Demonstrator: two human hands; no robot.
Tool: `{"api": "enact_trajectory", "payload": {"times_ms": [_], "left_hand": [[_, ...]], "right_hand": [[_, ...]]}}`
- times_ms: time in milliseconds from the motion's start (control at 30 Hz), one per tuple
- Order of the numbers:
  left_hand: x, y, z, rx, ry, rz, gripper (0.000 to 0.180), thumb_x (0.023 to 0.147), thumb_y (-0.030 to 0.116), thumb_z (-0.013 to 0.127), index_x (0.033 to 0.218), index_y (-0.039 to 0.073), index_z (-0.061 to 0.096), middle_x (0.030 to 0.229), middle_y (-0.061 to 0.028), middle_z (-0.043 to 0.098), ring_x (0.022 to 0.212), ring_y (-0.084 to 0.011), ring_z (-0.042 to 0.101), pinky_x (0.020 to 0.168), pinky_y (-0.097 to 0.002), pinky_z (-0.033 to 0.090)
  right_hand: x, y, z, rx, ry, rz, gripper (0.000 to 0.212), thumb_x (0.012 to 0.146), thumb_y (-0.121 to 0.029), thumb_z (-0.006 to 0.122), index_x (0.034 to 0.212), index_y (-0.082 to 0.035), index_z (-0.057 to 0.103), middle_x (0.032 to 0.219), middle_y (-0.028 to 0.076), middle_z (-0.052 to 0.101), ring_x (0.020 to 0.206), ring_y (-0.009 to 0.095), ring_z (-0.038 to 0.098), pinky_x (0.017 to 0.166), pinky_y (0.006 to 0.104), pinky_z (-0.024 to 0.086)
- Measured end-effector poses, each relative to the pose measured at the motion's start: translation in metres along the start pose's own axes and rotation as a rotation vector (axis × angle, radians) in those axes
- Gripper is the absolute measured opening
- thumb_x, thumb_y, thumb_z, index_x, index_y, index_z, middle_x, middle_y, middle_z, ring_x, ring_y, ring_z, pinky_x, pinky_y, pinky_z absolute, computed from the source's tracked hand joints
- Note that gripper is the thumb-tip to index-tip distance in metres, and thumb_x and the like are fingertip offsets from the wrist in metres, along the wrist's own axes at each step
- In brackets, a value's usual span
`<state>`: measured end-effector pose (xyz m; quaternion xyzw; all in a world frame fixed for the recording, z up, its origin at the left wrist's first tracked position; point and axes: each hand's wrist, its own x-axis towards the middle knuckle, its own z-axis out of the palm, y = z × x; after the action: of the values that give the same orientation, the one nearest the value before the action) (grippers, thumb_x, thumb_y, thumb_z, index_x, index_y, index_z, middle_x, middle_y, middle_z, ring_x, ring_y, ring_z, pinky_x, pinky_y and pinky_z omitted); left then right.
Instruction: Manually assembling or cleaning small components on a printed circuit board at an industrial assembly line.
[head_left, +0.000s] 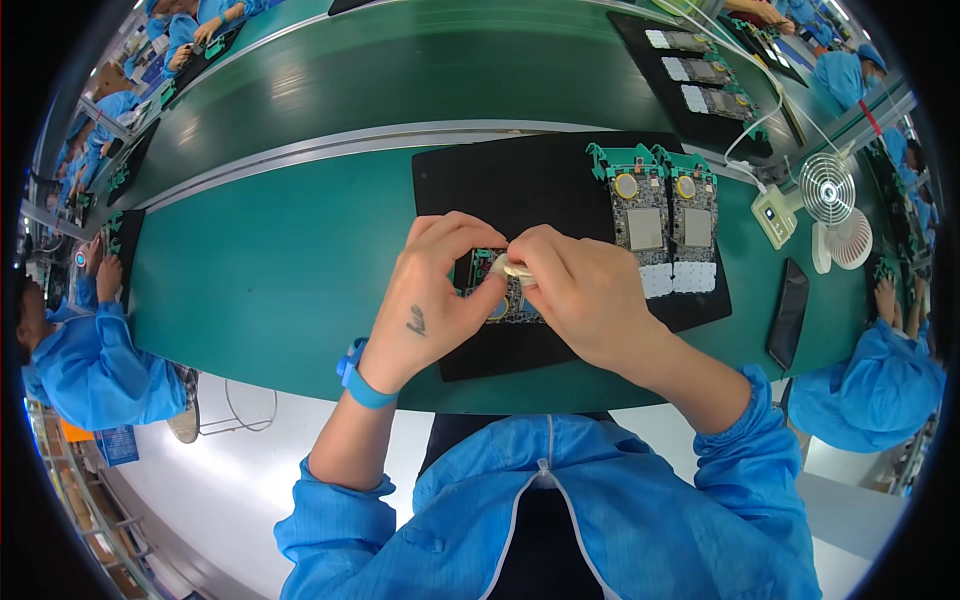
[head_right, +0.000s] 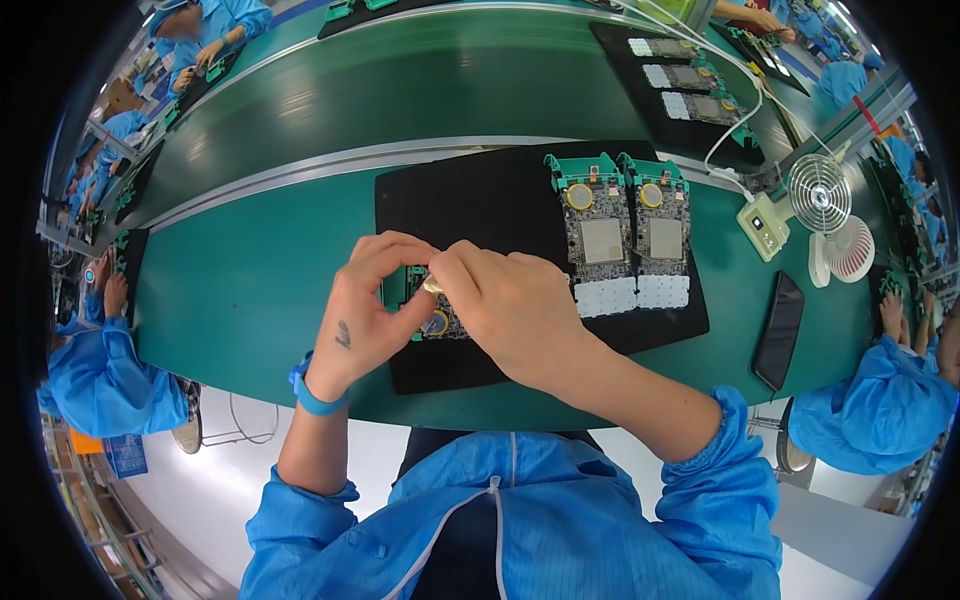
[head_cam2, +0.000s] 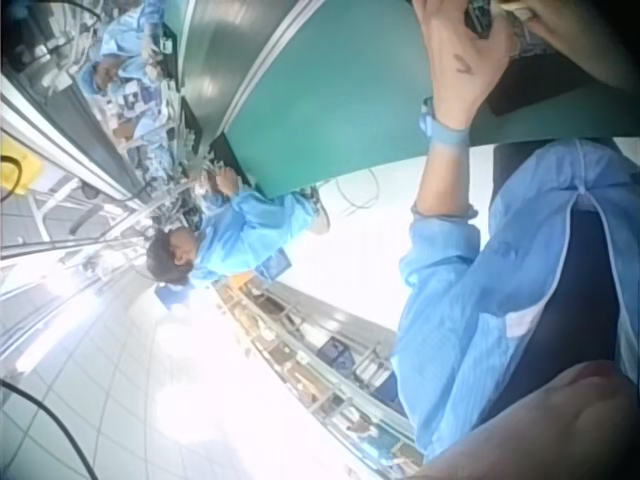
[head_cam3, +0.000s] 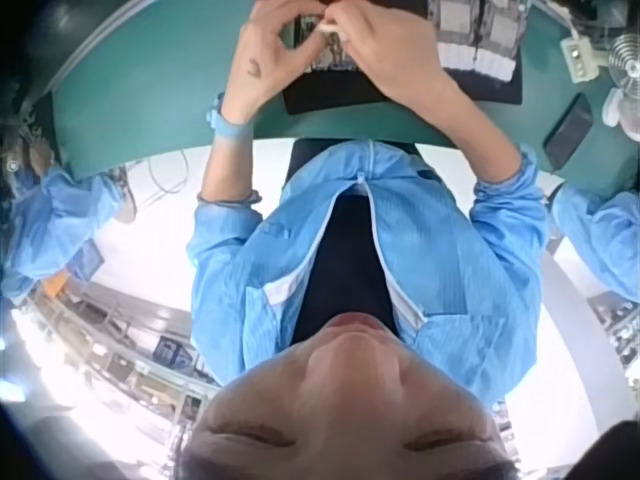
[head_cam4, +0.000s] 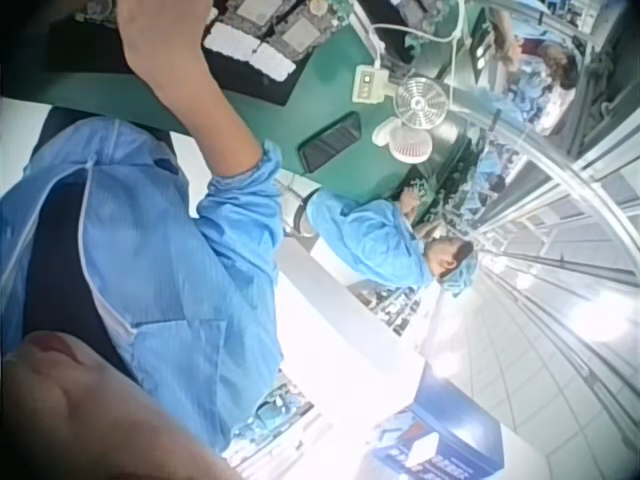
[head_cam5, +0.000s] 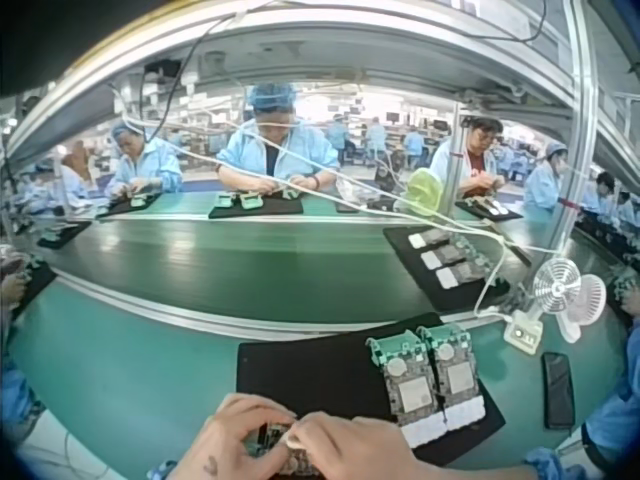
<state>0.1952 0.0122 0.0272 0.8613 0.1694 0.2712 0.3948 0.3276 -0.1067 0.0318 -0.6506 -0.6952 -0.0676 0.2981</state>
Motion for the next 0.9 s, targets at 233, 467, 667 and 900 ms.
{"api": "enact_trajectory", "payload": {"times_ms": [233, 467, 667, 900], "left_hand": [[-0.001, 0.003, 0.002, 0.002, 0.027, -0.03, 0.015, 0.07, 0.005, 0.066, 0.085, 0.0, 0.066, 0.089, -0.0091, 0.064, 0.093, -0.029, 0.053, 0.08, -0.0363, 0.046], [-0.002, 0.004, 0.003, 0.013, 0.028, -0.061, 0.015, 0.069, 0.005, 0.066, 0.084, 0.001, 0.066, 0.09, -0.0089, 0.065, 0.094, -0.0281, 0.053, 0.081, -0.036, 0.046], [-0.003, 0.005, 0.005, 0.013, 0.037, -0.077, 0.017, 0.069, 0.002, 0.064, 0.086, 0.002, 0.068, 0.092, -0.0079, 0.066, 0.095, -0.0237, 0.056, 0.082, -0.0327, 0.047], [-0.004, 0.009, 0.007, -0.01, 0.061, -0.07, 0.018, 0.065, 0.001, 0.066, 0.084, 0.002, 0.068, 0.089, -0.0088, 0.066, 0.093, -0.0259, 0.057, 0.08, -0.0345, 0.048]], "right_hand": [[-0.012, -0.011, 0.001, 0.313, -0.003, 0.379, 0.03, 0.079, -0.005, 0.063, 0.105, -0.004, 0.047, 0.088, 0.01, 0.06, 0.069, 0.031, 0.063, 0.061, 0.0358, 0.05], [-0.022, -0.022, 0.019, 0.435, -0.055, 0.67, 0.031, 0.084, -0.015, 0.058, 0.11, -0.008, 0.045, 0.079, 0.016, 0.064, 0.07, 0.035, 0.066, 0.059, 0.0387, 0.051], [-0.02, -0.025, 0.028, 0.113, 0.023, 0.412, 0.027, 0.08, -0.016, 0.064, 0.098, -0.008, 0.046, 0.062, 0.006, 0.059, 0.051, 0.026, 0.06, 0.042, 0.0358, 0.043], [-0.02, -0.01, 0.017, 0.098, 0.046, 0.276, 0.026, 0.073, -0.013, 0.066, 0.092, -0.007, 0.048, 0.066, 0.006, 0.057, 0.058, 0.025, 0.06, 0.048, 0.036, 0.044]]}}
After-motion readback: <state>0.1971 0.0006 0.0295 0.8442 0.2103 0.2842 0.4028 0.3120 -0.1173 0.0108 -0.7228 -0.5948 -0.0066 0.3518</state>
